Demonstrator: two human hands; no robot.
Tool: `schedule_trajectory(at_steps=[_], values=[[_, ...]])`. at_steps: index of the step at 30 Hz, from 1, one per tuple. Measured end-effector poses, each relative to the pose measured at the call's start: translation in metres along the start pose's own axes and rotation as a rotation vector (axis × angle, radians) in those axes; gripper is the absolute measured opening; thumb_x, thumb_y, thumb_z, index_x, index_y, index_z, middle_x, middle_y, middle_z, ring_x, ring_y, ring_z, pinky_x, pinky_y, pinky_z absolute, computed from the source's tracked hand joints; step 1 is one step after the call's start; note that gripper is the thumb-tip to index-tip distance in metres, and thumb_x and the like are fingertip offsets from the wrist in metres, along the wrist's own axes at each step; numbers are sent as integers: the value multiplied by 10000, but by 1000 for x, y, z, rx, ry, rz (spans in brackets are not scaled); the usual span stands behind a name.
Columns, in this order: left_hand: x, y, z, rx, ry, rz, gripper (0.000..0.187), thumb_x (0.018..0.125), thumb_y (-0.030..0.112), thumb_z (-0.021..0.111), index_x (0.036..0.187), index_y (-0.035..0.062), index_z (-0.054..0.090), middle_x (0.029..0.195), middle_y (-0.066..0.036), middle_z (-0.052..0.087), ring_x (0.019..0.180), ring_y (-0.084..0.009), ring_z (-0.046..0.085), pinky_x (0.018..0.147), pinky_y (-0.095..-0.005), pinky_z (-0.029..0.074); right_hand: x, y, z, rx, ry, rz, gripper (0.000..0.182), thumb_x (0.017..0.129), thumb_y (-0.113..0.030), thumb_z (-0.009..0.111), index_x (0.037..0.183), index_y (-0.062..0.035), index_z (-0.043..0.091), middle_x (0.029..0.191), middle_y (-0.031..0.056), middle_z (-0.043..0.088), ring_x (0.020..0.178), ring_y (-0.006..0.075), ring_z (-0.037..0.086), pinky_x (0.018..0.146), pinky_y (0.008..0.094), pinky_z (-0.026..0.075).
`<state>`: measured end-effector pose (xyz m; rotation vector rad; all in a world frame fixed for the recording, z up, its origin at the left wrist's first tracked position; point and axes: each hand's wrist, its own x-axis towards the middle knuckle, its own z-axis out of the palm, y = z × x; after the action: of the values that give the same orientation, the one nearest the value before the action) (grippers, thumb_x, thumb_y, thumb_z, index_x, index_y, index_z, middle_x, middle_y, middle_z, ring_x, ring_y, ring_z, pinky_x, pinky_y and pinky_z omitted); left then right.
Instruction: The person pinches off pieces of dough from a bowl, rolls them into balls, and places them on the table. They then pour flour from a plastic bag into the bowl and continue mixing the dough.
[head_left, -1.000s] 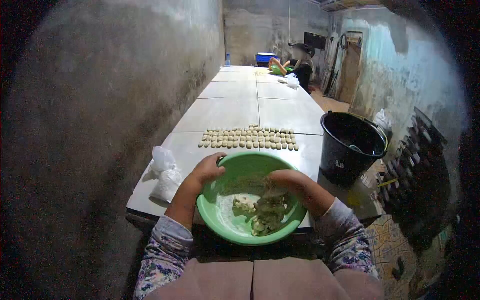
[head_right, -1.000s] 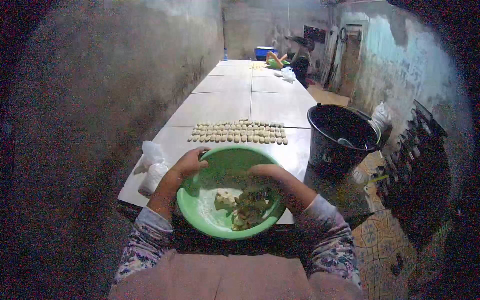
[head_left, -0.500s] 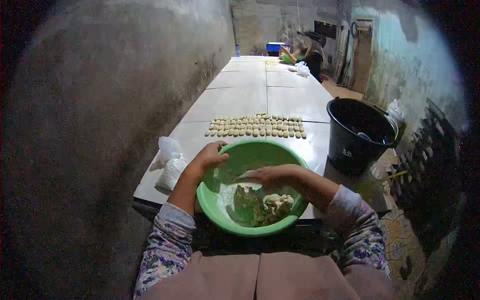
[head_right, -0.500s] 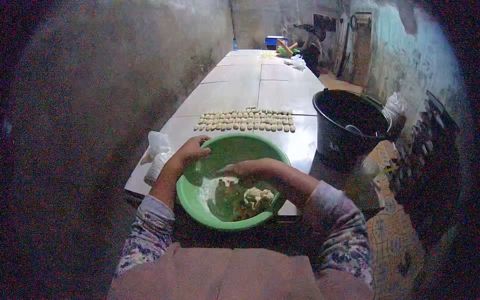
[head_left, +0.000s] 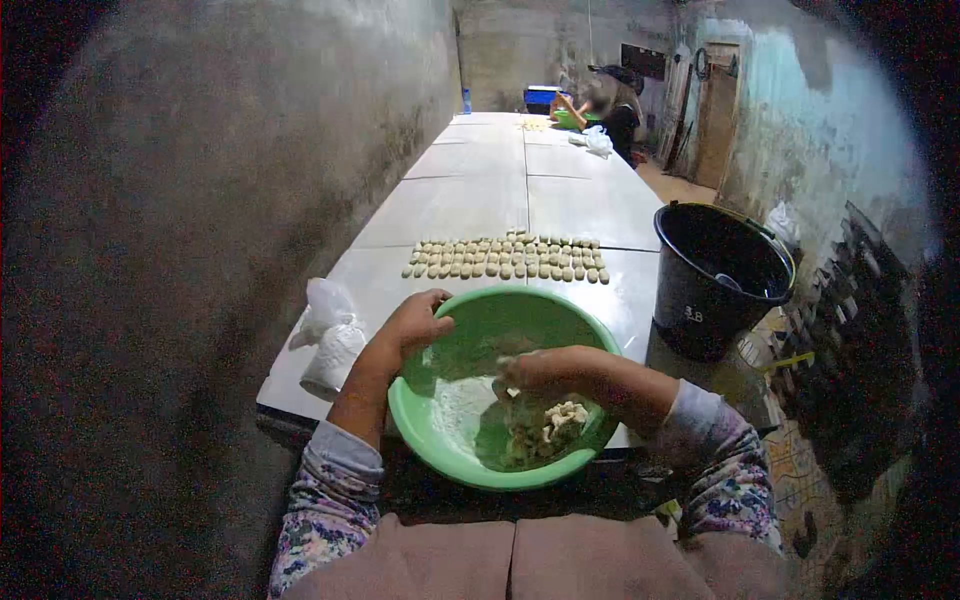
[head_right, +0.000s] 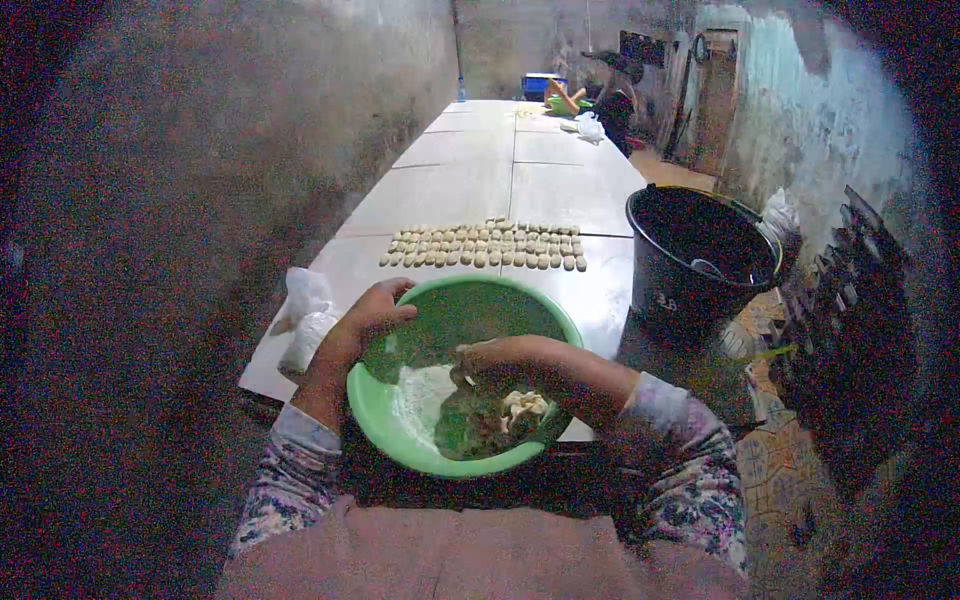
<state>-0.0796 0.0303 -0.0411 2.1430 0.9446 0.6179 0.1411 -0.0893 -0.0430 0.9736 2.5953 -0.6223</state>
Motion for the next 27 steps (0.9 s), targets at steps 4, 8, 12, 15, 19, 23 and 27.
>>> schedule_trajectory(at_steps=[4, 8, 12, 15, 19, 23, 27], values=[[-10, 17, -3, -69, -17, 43, 419, 747, 68, 649, 1144, -35, 566, 1040, -143, 646, 927, -220, 613, 857, -339, 478, -25, -44, -13, 39, -43, 96, 471, 789, -239, 668, 1219, -124, 516, 1141, 183, 573, 945, 315, 599, 791, 482, 465], [-1, 0, 2, 17, -4, 47, 427, 740, 102, 639, 1150, 4, 569, 994, -173, 655, 886, -263, 640, 809, -358, 492, 2, -48, 25, 773, -157, 485, 490, 833, -231, 642, 1283, -127, 479, 1137, 187, 574, 928, 306, 602, 751, 464, 486], [-5, 12, -1, 112, -17, 49, 416, 769, 116, 616, 1165, 15, 537, 984, -204, 649, 869, -306, 648, 801, -384, 498, -10, -65, -4, 209, 57, 291, 366, 861, -176, 541, 1223, -119, 537, 958, 186, 597, 901, 344, 620, 767, 439, 519], [-5, 13, -3, 160, -62, -62, 437, 769, 161, 627, 1163, 30, 492, 959, -214, 644, 881, -339, 642, 782, -425, 493, -24, -47, -18, 73, 367, 50, 397, 849, -147, 547, 1244, -128, 509, 1063, 200, 551, 889, 363, 613, 748, 442, 520], [-16, 34, -7, 316, -65, -192, 413, 785, 181, 598, 1150, 29, 480, 972, -229, 628, 916, -376, 619, 813, -453, 474, -55, -59, -13, 0, 335, 125, 378, 838, -119, 565, 1213, -105, 516, 1104, 210, 522, 910, 377, 607, 776, 454, 520], [-21, 32, -3, 394, -21, -190, 442, 818, 191, 601, 1199, 43, 434, 1025, -243, 613, 941, -401, 608, 823, -465, 474, -61, -52, 22, -94, 147, 143, 368, 835, -64, 539, 1202, -78, 525, 1119, 223, 510, 988, 421, 570, 826, 465, 522], [-20, 33, -4, 402, -61, -181, 422, 819, 177, 595, 1181, 24, 438, 981, -234, 625, 924, -384, 616, 829, -460, 471, -30, -35, 42, 150, 68, 139, 315, 904, -239, 478, 1168, -72, 519, 967, 223, 595, 923, 358, 621, 781, 462, 520]])
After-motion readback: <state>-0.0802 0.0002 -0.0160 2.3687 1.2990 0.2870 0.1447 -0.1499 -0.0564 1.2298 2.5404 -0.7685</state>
